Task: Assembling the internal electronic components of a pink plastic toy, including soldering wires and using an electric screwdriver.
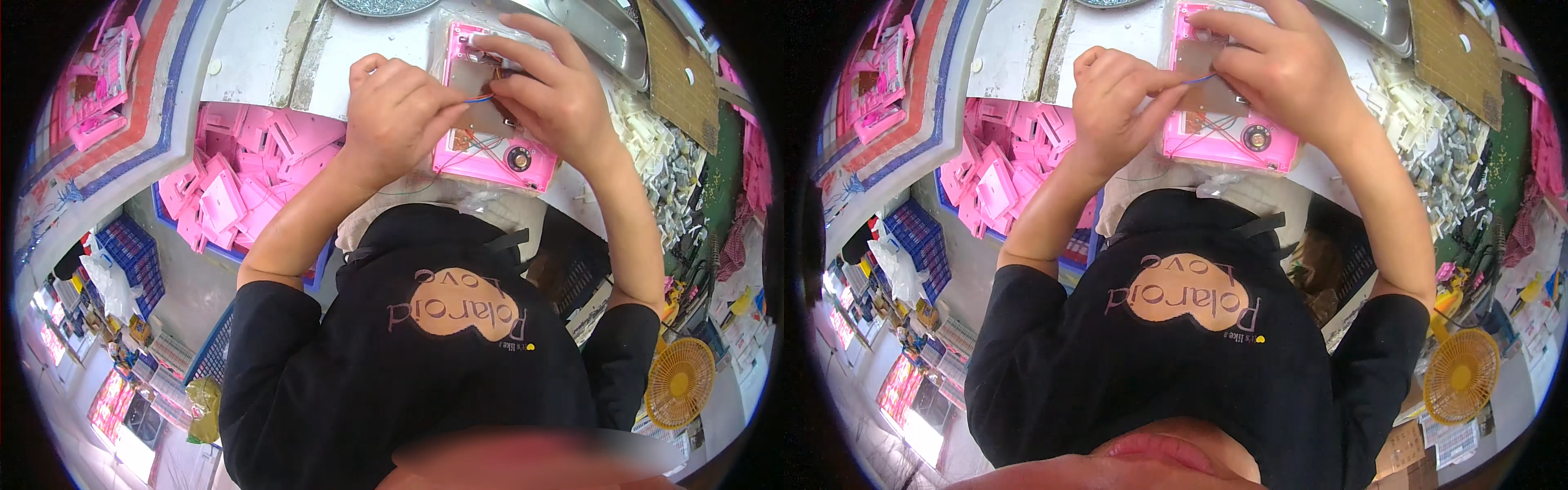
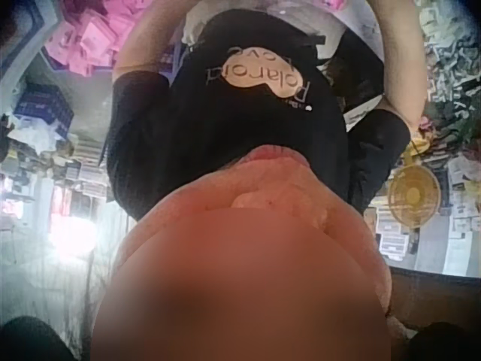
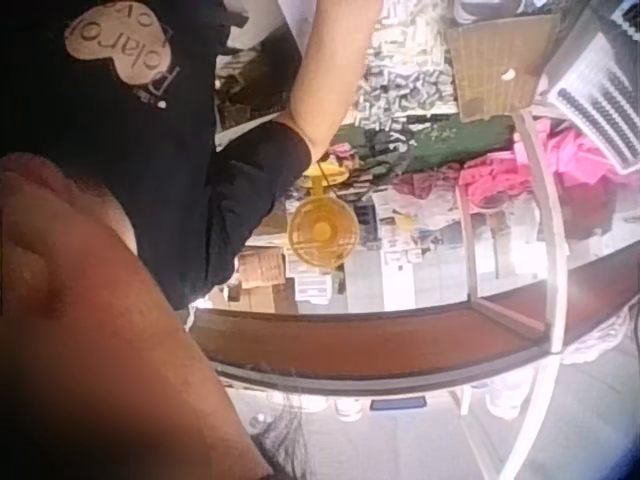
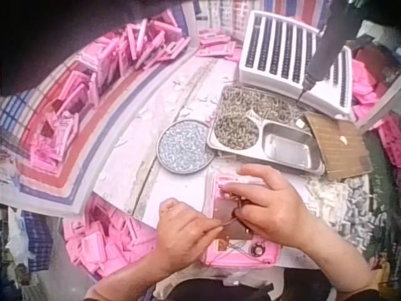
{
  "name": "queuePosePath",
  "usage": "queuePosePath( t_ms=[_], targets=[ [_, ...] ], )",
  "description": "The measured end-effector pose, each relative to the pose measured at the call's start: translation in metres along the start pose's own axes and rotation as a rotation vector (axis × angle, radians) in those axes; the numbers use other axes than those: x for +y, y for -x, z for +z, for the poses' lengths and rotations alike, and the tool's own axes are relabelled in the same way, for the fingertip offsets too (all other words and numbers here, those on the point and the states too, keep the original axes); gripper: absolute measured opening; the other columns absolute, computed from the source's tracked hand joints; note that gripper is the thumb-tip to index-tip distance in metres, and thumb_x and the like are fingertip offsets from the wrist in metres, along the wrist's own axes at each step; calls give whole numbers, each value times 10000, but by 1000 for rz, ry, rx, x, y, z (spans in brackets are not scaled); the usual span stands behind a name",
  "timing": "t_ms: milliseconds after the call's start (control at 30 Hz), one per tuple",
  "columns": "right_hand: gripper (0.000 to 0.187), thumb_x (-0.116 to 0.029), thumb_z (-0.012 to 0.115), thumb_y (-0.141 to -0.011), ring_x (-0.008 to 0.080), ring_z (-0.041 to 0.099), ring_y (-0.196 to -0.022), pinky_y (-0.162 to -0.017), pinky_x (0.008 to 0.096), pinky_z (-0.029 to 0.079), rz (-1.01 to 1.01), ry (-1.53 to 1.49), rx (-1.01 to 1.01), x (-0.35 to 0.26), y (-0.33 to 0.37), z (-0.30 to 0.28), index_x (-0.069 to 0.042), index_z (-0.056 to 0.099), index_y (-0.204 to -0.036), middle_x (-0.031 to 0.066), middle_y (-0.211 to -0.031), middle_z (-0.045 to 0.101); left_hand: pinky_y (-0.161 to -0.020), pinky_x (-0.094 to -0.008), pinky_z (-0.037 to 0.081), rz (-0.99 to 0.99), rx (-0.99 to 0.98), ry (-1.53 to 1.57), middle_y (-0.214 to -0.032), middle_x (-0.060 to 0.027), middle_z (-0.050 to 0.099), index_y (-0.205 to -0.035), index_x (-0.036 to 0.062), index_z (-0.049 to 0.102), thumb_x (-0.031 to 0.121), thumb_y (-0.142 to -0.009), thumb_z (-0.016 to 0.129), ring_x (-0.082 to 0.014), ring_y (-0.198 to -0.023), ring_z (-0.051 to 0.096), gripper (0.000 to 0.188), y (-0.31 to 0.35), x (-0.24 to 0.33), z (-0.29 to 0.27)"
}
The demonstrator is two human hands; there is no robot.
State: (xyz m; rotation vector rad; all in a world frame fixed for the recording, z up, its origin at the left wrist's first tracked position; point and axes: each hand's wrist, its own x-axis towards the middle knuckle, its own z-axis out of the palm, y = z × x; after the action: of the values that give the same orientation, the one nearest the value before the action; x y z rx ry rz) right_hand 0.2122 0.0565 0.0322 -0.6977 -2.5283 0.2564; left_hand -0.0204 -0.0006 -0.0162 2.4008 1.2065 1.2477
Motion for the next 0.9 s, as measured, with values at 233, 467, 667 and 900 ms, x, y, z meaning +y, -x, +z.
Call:
queuePosePath(
  t_ms=[233,467,667,900],
  targets=[
    [214,-33,828,-727,349,570,-1261,-995,423,504,191,31,140,-4,34,-5,-75,723,-910,61,-1261,712,-814,-367,360,-68,-19,-15,-713,31,594,-829,163,689,161,-758,831,-185,-722,572,159,3,-3,-7],
    [150,-69,812,-776,313,569,-1244,-1047,431,448,375,-28,280,-4,48,2,-73,733,-904,62,-1239,718,-854,-394,346,-11,2,-45,-801,24,617,-838,159,688,208,-784,807,-200,-823,592,139,-15,4,12],
    [152,-68,811,-776,306,581,-1208,-1036,429,456,386,-37,276,-5,48,2,-71,749,-914,60,-1214,722,-886,-432,332,-133,-48,-264,-959,4,643,-867,132,698,225,-793,792,-212,-939,597,151,-32,-6,3],
    [210,-39,827,-752,308,594,-1188,-949,406,513,307,-19,298,-13,43,-5,-67,757,-948,62,-1146,752,-887,-430,358,-76,-77,-202,-964,-34,646,-867,114,696,198,-801,783,-235,-946,605,138,-35,-8,0]
  ],
)
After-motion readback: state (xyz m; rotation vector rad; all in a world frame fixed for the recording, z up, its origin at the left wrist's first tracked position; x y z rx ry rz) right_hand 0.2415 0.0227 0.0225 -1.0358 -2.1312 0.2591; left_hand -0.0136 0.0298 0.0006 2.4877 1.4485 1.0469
